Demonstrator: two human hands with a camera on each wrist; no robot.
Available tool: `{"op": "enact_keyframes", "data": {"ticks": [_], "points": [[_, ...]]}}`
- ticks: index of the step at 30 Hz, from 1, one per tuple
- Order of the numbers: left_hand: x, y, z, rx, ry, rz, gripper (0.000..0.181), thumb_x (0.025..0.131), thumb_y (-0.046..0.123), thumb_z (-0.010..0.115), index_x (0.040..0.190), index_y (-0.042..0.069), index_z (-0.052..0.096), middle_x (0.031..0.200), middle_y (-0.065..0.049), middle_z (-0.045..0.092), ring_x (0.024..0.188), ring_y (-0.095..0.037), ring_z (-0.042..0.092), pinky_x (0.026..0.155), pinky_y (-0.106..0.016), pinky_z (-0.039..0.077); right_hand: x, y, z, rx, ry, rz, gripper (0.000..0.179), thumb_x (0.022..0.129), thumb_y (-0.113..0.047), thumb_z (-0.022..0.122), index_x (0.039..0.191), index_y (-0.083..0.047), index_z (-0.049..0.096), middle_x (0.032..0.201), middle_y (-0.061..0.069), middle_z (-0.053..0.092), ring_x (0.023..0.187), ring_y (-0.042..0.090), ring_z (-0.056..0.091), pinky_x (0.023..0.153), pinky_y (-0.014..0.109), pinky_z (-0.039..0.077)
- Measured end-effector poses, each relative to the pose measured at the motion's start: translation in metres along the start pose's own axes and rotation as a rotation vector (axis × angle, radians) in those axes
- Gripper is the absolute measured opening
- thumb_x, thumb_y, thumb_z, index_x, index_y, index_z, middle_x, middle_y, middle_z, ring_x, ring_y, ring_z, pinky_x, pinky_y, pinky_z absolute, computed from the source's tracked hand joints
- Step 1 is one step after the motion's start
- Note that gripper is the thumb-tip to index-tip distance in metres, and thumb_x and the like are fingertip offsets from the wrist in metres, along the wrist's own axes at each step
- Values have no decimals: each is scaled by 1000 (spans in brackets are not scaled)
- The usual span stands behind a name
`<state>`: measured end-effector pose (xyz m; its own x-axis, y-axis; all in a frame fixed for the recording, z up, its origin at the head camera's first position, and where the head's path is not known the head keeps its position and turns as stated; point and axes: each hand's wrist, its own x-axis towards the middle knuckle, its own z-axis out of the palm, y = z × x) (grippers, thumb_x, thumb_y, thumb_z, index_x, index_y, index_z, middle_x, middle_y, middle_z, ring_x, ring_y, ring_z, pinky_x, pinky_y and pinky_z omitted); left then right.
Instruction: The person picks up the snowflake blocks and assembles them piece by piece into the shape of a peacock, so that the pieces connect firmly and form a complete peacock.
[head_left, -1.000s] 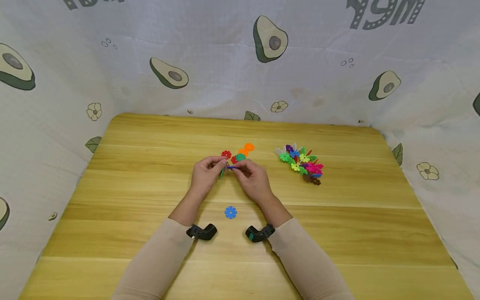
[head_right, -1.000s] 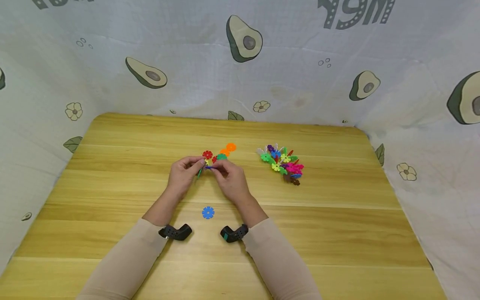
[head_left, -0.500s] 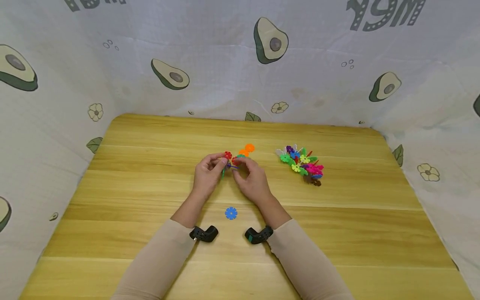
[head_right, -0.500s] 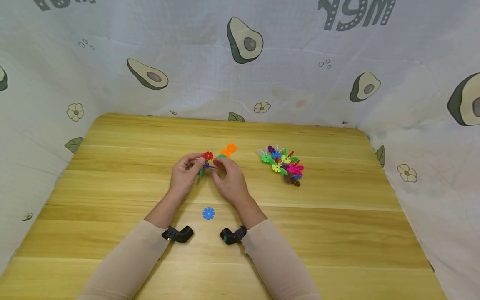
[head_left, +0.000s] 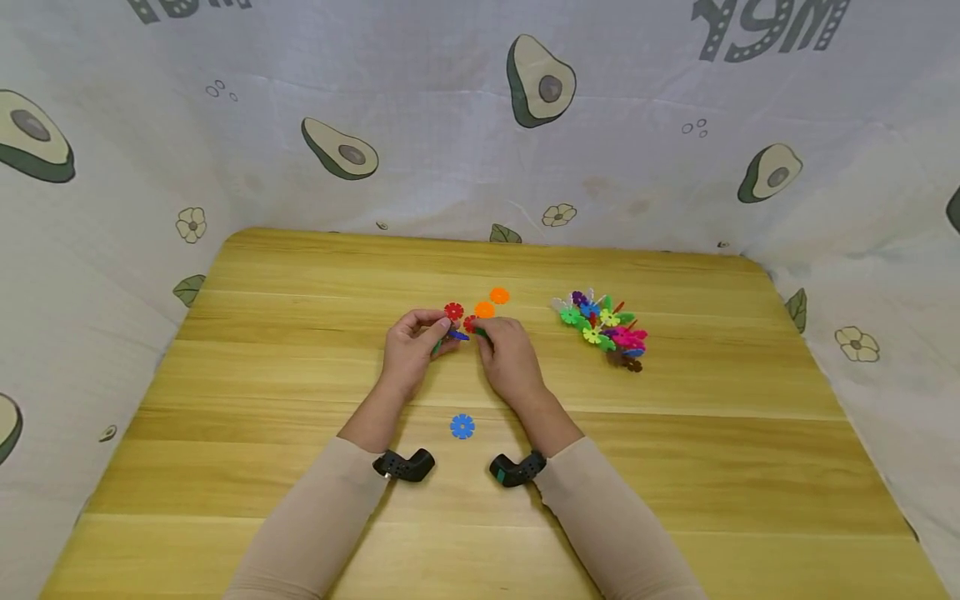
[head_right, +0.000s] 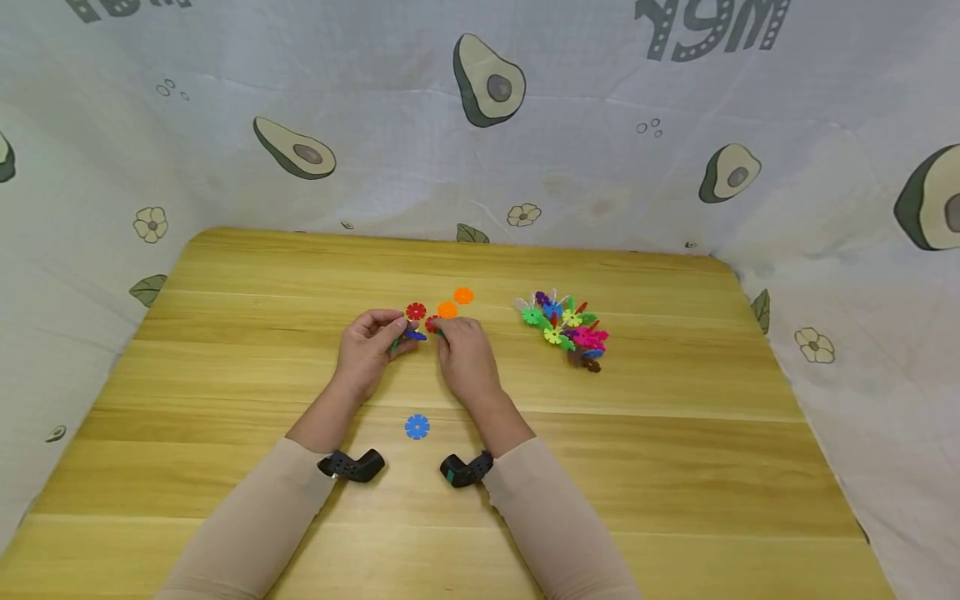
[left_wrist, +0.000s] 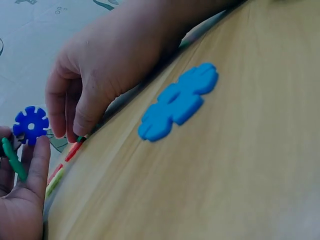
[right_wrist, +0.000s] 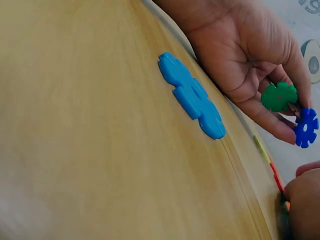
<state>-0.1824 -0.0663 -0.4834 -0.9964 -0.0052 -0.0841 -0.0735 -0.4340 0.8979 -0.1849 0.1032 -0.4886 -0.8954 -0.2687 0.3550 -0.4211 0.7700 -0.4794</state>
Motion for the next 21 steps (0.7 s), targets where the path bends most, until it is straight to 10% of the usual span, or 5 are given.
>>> {"op": "enact_keyframes", "data": {"ticks": [10, 21], "points": [[-2, 1, -1, 34, -75, -24, 17, 102, -1, 57, 118, -8, 55, 108, -8, 65, 93, -13, 74, 84, -34, 64, -1, -2, -1, 82, 216, 114, 22, 101, -5, 61, 120, 1, 70, 116, 18, 74, 109, 31, 72, 94, 41, 60], [-4, 1, 1, -18, -118, -69, 29, 100, -4, 58, 127, -7, 48, 95, 2, 67, 92, -15, 70, 78, -35, 65, -1, 4, 2, 859, 325, 283, 24, 98, -2, 65, 121, 5, 65, 115, 20, 66, 93, 12, 67, 81, 16, 58]]}}
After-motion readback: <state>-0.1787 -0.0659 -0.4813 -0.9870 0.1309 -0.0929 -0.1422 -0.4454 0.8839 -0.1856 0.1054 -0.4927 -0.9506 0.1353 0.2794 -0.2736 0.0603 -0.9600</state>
